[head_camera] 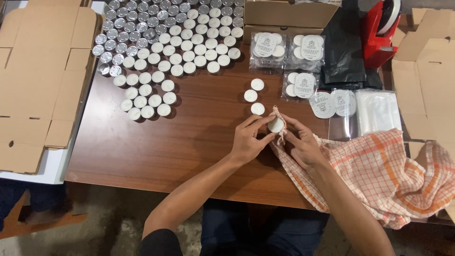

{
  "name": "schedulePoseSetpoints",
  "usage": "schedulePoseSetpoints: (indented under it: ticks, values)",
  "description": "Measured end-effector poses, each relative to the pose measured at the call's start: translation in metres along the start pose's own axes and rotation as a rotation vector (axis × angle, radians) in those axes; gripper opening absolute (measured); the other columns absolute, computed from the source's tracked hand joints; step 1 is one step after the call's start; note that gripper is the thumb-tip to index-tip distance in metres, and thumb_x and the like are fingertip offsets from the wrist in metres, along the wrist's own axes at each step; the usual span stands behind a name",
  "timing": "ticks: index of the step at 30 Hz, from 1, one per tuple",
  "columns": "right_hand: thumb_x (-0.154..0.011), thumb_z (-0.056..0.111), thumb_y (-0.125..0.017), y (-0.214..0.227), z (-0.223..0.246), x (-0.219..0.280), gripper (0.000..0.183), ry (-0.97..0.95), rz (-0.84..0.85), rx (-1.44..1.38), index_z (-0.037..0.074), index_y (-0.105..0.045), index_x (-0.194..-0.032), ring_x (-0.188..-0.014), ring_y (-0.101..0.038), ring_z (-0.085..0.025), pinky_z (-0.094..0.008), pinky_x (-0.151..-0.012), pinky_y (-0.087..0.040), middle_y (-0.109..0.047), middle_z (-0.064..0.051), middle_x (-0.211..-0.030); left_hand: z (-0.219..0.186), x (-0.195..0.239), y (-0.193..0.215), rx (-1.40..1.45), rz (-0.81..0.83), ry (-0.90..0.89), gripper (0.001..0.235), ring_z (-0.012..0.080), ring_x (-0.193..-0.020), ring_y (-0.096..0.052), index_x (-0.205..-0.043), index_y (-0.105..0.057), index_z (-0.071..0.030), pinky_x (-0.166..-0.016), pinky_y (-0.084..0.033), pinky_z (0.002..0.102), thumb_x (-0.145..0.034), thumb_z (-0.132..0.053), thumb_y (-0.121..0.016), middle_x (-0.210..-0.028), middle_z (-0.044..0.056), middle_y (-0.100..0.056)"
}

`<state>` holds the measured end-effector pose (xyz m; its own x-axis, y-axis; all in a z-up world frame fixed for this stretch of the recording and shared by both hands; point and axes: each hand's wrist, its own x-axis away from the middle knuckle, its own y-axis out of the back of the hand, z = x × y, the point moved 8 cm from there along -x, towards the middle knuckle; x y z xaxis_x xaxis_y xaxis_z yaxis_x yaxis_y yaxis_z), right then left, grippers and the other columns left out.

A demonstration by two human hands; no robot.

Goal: Cleaning individual tea light candles with a cloth and placing them into plastic bags for packaging.

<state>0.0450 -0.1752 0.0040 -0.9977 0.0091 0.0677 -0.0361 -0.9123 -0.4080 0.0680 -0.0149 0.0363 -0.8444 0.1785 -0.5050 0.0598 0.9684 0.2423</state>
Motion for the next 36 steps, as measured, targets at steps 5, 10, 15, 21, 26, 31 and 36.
schedulePoseSetpoints:
  ticks: [5, 10, 15, 21, 26, 31, 36]
  values:
    - [-0.095, -0.002, -0.064, 0.030, -0.027, -0.005, 0.021, 0.017, -0.050, -0.088, -0.004, -0.067, -0.116, -0.075, -0.065, -0.015, -0.029, -0.064, -0.055, -0.071, -0.013, -0.101, -0.011, -0.007, 0.005, 0.050, -0.003, 0.002, 0.041, 0.0084, -0.044, -0.051, -0.118, -0.075, -0.016, -0.041, -0.041, 0.022, -0.078, -0.013, -0.086, -0.086, 0.002, -0.068]
    - [-0.097, -0.003, -0.060, 0.000, -0.001, 0.002, 0.037, -0.009, 0.031, -0.073, -0.002, -0.062, -0.134, -0.081, -0.065, -0.016, -0.031, -0.066, -0.053, -0.070, -0.014, -0.105, 0.000, -0.001, 0.002, 0.084, 0.002, 0.033, 0.041, 0.0066, -0.046, -0.050, -0.119, -0.075, -0.015, -0.042, -0.041, 0.022, -0.079, -0.009, -0.085, -0.089, 0.002, -0.070]
    - [-0.099, -0.003, -0.060, 0.032, -0.026, -0.005, 0.012, 0.058, -0.042, -0.048, -0.005, -0.068, -0.108, -0.061, -0.059, -0.017, -0.029, -0.060, -0.052, -0.059, -0.012, -0.072, -0.006, -0.004, 0.004, 0.085, 0.014, 0.032, 0.041, 0.0077, -0.045, -0.050, -0.119, -0.076, -0.015, -0.042, -0.040, 0.021, -0.079, -0.012, -0.085, -0.089, 0.003, -0.072]
    - [-0.093, -0.004, -0.064, 0.009, -0.016, 0.000, 0.047, -0.021, 0.050, -0.106, 0.001, -0.057, -0.139, -0.089, -0.071, -0.021, -0.032, -0.077, -0.056, -0.069, -0.017, -0.104, -0.003, -0.004, 0.007, 0.088, -0.012, 0.057, 0.043, 0.0093, -0.047, -0.054, -0.119, -0.075, -0.017, -0.044, -0.045, 0.023, -0.077, -0.014, -0.087, -0.092, 0.003, -0.074]
    - [-0.093, 0.000, -0.062, 0.001, -0.011, 0.008, 0.047, -0.028, 0.104, -0.209, -0.002, -0.052, -0.139, -0.097, -0.070, -0.024, -0.035, -0.080, -0.057, -0.067, -0.022, -0.115, -0.007, -0.002, -0.001, 0.131, -0.020, 0.065, 0.041, 0.0150, -0.068, -0.071, -0.115, -0.077, -0.012, -0.057, -0.054, 0.026, -0.076, -0.017, -0.090, -0.092, 0.006, -0.076]
    - [-0.100, 0.008, -0.054, 0.016, -0.037, 0.003, 0.031, -0.043, 0.073, -0.331, 0.001, -0.054, -0.131, -0.099, -0.068, -0.021, -0.030, -0.075, -0.058, -0.065, -0.020, -0.122, -0.008, -0.002, -0.002, 0.169, 0.026, 0.117, 0.041, 0.0144, -0.069, -0.069, -0.115, -0.076, -0.010, -0.058, -0.053, 0.027, -0.076, -0.015, -0.089, -0.093, 0.008, -0.077]
    - [-0.094, 0.004, -0.057, 0.033, -0.046, -0.002, 0.050, -0.062, 0.138, -0.231, 0.004, -0.048, -0.143, -0.103, -0.069, -0.022, -0.035, -0.083, -0.059, -0.065, -0.017, -0.122, -0.004, 0.000, -0.001, 0.160, 0.012, 0.096, 0.041, 0.0158, -0.080, -0.073, -0.116, -0.076, -0.011, -0.069, -0.057, 0.028, -0.077, -0.015, -0.089, -0.097, 0.006, -0.077]
